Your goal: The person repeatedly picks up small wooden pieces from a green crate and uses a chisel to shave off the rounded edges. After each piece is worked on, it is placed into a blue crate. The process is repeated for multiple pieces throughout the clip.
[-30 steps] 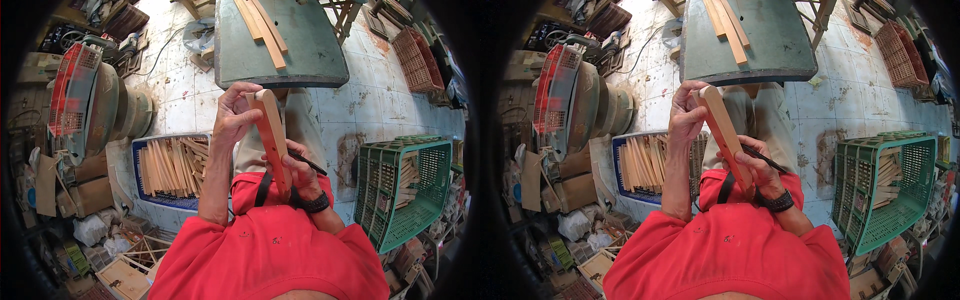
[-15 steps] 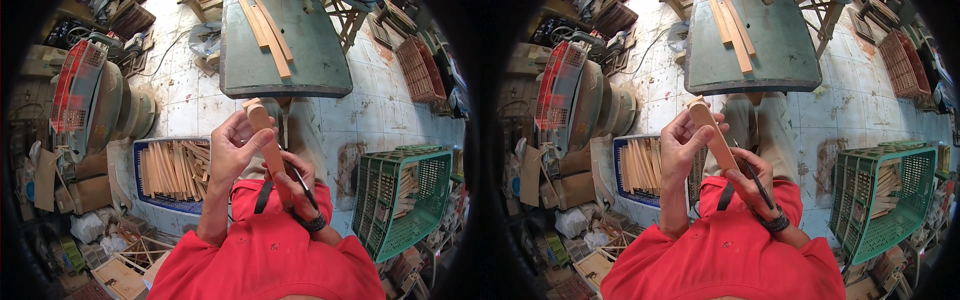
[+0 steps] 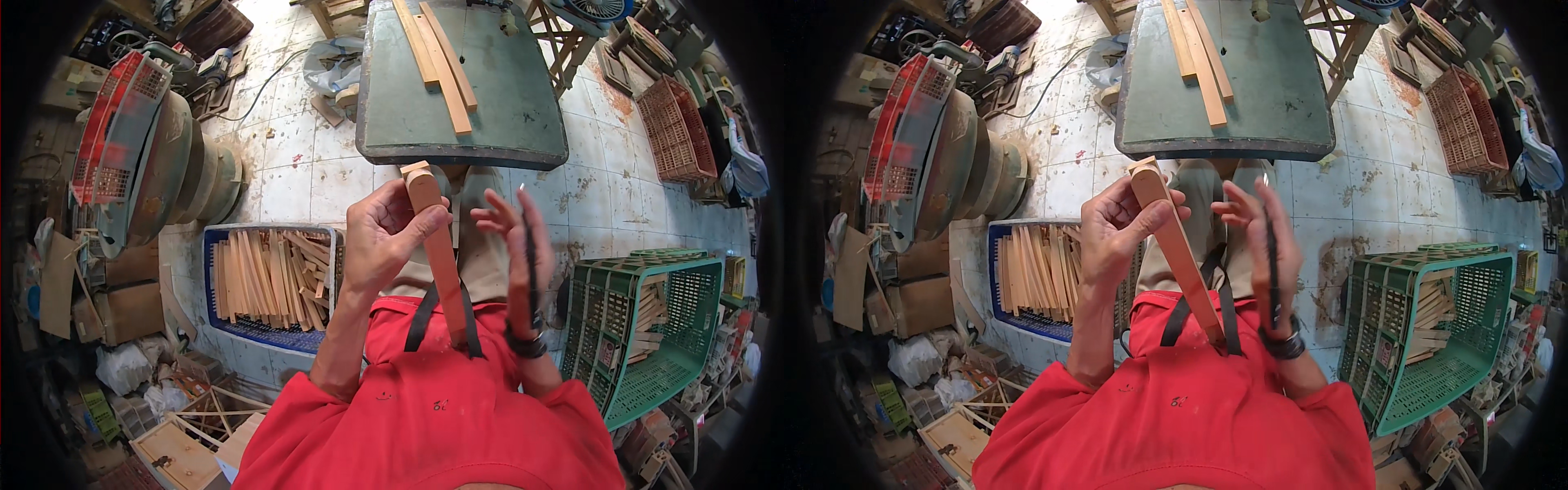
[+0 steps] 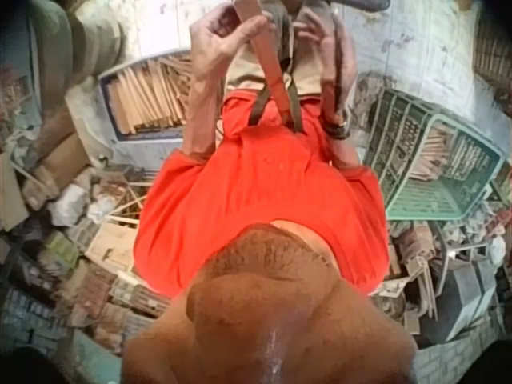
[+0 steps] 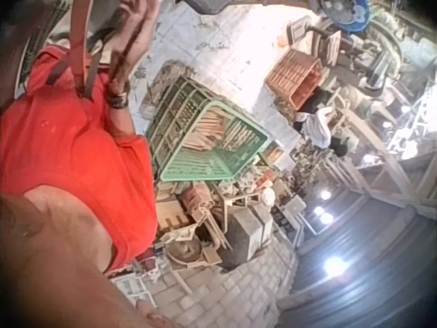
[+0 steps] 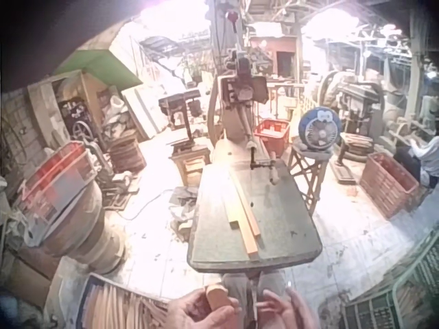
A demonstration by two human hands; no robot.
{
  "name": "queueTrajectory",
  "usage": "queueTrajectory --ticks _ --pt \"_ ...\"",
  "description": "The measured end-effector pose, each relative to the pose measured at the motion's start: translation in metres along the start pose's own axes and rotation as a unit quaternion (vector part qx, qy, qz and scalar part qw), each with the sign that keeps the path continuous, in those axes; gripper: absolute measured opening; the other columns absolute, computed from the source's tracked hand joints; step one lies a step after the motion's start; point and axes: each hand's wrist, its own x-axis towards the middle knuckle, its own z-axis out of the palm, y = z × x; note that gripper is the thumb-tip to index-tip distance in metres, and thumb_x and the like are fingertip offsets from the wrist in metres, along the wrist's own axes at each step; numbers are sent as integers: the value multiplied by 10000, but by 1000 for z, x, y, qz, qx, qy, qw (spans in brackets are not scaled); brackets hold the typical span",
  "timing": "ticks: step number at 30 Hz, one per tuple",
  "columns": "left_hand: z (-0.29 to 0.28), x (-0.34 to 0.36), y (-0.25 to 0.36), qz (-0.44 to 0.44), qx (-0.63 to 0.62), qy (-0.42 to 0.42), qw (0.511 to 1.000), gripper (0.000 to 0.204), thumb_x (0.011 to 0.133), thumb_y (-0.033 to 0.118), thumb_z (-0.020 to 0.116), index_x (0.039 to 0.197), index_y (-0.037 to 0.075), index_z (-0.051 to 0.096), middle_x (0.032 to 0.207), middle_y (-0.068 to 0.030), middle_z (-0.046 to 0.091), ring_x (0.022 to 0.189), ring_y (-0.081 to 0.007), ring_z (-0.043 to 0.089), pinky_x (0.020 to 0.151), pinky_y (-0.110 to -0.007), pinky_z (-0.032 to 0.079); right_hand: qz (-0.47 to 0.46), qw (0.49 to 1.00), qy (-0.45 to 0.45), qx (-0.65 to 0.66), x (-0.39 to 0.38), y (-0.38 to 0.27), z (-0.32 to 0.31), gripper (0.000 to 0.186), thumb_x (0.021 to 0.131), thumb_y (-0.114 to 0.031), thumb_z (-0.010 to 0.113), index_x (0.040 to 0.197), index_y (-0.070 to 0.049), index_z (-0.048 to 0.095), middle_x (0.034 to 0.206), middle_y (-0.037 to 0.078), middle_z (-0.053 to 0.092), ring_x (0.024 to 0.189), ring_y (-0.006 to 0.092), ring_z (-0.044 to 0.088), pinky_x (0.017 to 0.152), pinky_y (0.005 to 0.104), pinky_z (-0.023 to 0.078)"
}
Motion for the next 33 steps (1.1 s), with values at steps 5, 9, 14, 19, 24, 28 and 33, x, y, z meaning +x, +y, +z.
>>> queueTrajectory --ticks 5,9,14,19,24,28,33 --pt "2 -2 4 13 0 -14 1000 301 862 55 723 1110 -63 600 976 -118 703 895 -147 676 815 -281 551 -167 965 -145 -140 49 -43 3 290 951 -129 613 1187 40 601 926 117 690 743 164 642 695 269 497" --pt "5 -3 4 11 -10 -19 1000 314 852 51 732 1118 -57 602 979 -108 704 894 -136 671 821 -283 550 -124 969 -167 -134 64 -54 24 165 932 -115 642 992 34 679 843 67 671 664 92 584 590 229 467" --pt "7 -3 5 23 18 -31 999 345 873 38 699 1183 -60 581 1002 -133 698 894 -181 684 829 -311 551 -126 958 -179 -184 67 -50 34 155 933 -102 635 965 41 688 847 49 682 676 78 597 566 219 467" --pt "3 -3 3 24 45 -40 998 363 878 30 690 1211 -59 573 1013 -145 694 900 -208 693 833 -331 556 -94 962 -182 -180 69 -51 32 173 931 -124 644 949 39 700 854 55 692 680 91 624 571 236 482" --pt "6 -2 0 32 58 -46 997 365 873 12 690 1211 -61 572 1015 -140 694 902 -204 692 830 -326 559 -98 959 -174 -203 67 -57 32 191 936 -142 640 946 39 699 850 62 692 684 108 630 572 251 486" --pt "9 -2 2 34 53 -50 997 334 871 9 692 1178 -61 583 1009 -141 695 900 -203 693 831 -325 560 -113 949 -153 -250 63 -60 28 202 936 -152 640 950 44 692 827 67 689 692 124 636 572 251 488" --pt "11 -1 2 48 43 -47 997 296 870 24 699 1134 -57 594 996 -142 698 887 -202 695 826 -321 560 -76 962 -142 -221 60 -60 22 189 941 -147 639 956 32 698 823 62 694 688 108 632 581 234 485"
